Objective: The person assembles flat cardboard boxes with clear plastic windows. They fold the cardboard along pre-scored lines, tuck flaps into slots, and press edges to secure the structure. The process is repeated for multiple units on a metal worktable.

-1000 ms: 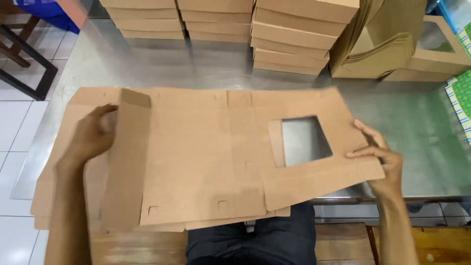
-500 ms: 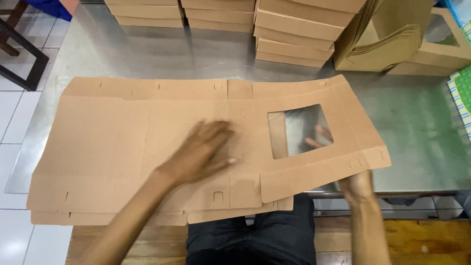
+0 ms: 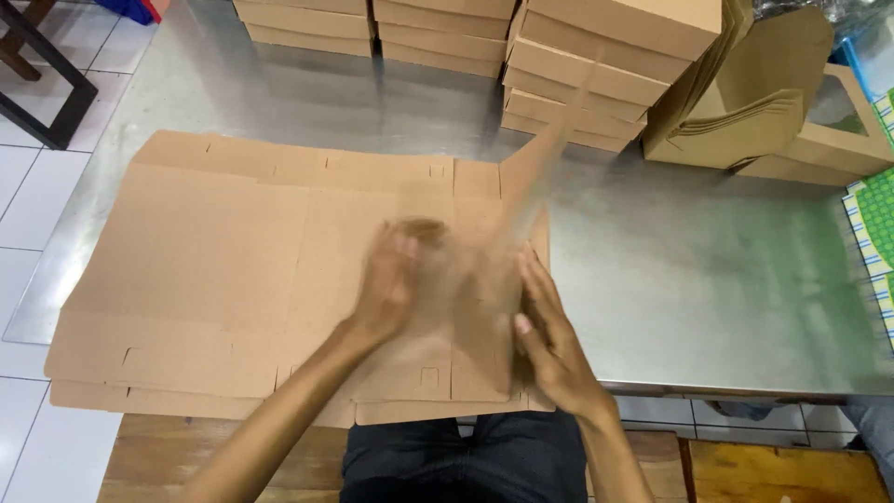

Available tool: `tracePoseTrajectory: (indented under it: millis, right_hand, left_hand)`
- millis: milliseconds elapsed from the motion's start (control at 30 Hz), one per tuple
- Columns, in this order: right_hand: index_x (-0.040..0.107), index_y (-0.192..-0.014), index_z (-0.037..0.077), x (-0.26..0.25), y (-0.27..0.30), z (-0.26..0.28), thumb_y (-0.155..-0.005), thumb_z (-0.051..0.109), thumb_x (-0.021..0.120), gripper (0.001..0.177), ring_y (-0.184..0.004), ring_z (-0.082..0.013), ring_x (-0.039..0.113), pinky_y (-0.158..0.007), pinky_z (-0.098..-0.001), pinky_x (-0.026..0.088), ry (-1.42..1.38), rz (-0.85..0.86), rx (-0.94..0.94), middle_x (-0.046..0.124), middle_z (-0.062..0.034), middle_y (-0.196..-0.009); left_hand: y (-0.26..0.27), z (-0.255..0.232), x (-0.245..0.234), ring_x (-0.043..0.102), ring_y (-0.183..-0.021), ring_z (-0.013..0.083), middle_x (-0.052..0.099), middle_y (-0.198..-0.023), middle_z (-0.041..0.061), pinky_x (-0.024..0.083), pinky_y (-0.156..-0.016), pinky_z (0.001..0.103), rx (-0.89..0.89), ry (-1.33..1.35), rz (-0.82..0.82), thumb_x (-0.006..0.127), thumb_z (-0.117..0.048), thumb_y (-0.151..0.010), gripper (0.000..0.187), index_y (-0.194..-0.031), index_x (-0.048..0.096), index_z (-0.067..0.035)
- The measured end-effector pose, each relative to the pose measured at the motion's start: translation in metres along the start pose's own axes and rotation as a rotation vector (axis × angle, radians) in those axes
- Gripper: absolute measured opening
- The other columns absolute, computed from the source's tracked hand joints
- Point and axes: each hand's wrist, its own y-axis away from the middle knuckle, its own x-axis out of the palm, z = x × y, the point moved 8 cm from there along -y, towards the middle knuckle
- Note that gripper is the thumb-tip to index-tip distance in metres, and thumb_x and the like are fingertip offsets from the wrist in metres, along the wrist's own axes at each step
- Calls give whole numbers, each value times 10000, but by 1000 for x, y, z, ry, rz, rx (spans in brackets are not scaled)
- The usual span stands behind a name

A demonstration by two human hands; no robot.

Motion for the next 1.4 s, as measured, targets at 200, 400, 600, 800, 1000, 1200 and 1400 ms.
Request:
tracePoseTrajectory:
  millis: [200, 400, 600, 800, 1000, 1200, 1400]
  right_hand:
    - [329, -1579, 179, 23, 0, 17, -1032, 309, 450, 575, -1570, -368, 48, -1205, -622, -39, 270, 81, -177, 39, -149, -1718]
    - [417, -1538, 180, 44, -1, 35, -1056, 270, 468, 493, -1578, -409, -70, -1195, -675, -67, 393, 181, -325, -75, -238, -1687]
    - [492, -1506, 292, 62, -5, 25, -1046, 328, 505, 462, -1561, -428, -43, -1150, -700, -98, 608, 194, -321, -12, -268, -1674]
    - [493, -1507, 254, 68, -7, 24, -1058, 401, 404, 481, -1543, -394, -102, -1092, -708, -206, 644, 267, -288, -48, -275, -1655]
    - [727, -1266, 205, 15, -39, -2, -891, 343, 675, 403, -1449, -415, 359, -1147, -692, 32, 425, 114, -127, 518, -223, -1435]
    - [688, -1219, 169, -55, -110, -61, -778, 327, 822, 488, -1383, -461, 441, -1140, -642, 270, 629, -265, -70, 521, -183, -1352]
    - [590, -1360, 84, -48, -151, -58, -822, 468, 801, 693, -1464, -558, 259, -1140, -769, 37, 612, -234, 112, 367, -286, -1483]
  left_hand:
    - [14, 9, -104, 621, -1204, 228, 655, -1230, 88, 414, -1099, 380, -26, 519, -648, 152, -607, -1024, 690, -1234, 598, -123]
    - [15, -110, -137, 563, -1322, 306, 569, -1384, 175, 440, -1178, 442, 257, 158, -435, 394, -460, -1061, 501, -1293, 508, -30]
    - [-10, -131, -63, 425, -1400, 332, 525, -1448, 149, 203, -1164, 554, 303, -197, 10, 503, -343, -1020, 376, -1282, 583, -86]
    - [-45, -33, 33, 176, -1525, 371, 283, -1625, 191, 6, -1195, 615, 185, -455, 387, 288, -451, -1059, 596, -1539, 349, -103]
    - [-55, -8, 36, 397, -1462, 373, 480, -1534, 204, -37, -1204, 673, 41, -539, 431, 463, -401, -1037, 519, -1453, 539, -100]
    - [-51, -13, 33, 415, -1453, 345, 494, -1535, 158, 15, -1222, 661, 48, -546, 389, 510, -441, -1018, 519, -1447, 561, -153]
    - [-50, -6, 39, 393, -1474, 303, 474, -1560, 119, -1, -1230, 643, 85, -651, 404, 460, -479, -1026, 536, -1466, 538, -183]
